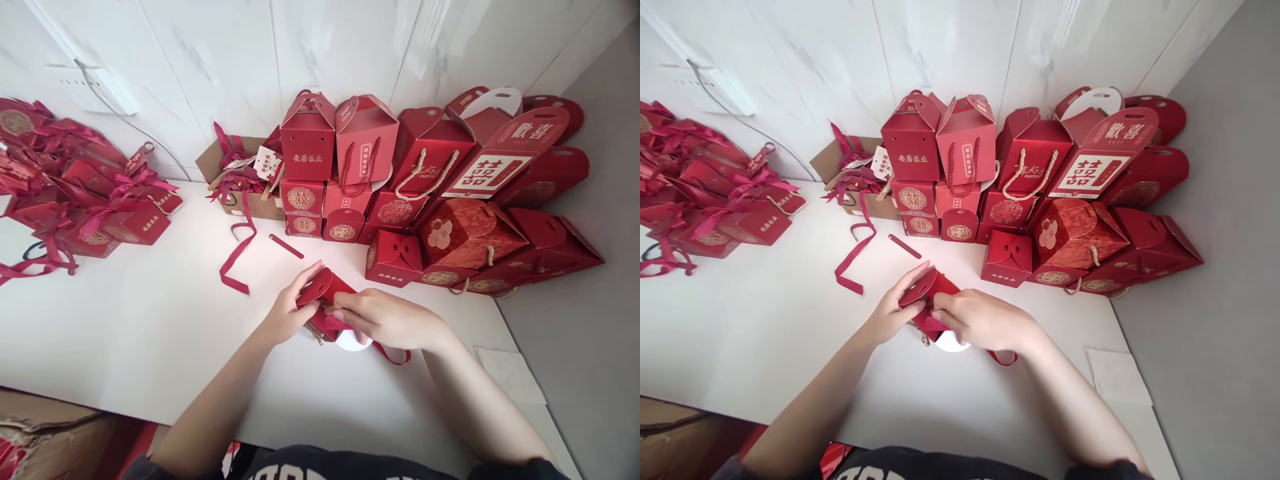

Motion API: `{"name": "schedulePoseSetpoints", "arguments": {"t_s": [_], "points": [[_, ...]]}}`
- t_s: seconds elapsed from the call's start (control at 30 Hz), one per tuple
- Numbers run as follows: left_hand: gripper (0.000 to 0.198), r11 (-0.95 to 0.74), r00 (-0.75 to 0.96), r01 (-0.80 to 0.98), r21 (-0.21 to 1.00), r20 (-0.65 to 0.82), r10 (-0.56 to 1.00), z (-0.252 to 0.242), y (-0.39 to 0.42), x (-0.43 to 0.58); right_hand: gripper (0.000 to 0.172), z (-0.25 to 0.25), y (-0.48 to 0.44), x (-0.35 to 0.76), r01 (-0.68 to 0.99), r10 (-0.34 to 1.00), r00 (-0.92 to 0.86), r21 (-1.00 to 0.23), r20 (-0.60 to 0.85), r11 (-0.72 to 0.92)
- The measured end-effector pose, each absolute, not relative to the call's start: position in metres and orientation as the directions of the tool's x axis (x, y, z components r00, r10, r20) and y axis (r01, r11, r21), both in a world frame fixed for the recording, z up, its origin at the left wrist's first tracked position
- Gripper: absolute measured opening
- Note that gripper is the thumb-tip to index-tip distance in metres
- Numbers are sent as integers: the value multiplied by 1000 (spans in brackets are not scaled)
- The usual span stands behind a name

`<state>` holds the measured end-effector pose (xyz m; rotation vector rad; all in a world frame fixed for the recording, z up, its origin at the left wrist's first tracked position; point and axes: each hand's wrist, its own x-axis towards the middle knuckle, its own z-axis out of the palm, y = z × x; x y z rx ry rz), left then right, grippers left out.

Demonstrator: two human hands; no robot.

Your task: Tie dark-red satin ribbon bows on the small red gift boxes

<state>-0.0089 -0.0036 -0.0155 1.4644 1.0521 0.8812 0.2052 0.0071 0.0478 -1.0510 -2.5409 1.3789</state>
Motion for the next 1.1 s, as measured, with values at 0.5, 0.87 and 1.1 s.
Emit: {"name": "schedulePoseSetpoints", "arguments": {"t_s": [0.5, 0.87, 1.1], "points": [[48, 70, 341, -44, 997, -50, 939, -24, -3, -10, 21, 73, -14, 218, 648, 847, -527, -609, 75, 457], [56, -404, 8, 293, 867, 420, 907, -19, -7, -11, 31, 71, -3, 228, 437, 937, -346, -874, 53, 211], [25, -583, 318, 703, 407, 553, 770, 2, -12, -12, 35, 61, 5, 240, 624, 832, -523, -748, -185, 226]]}}
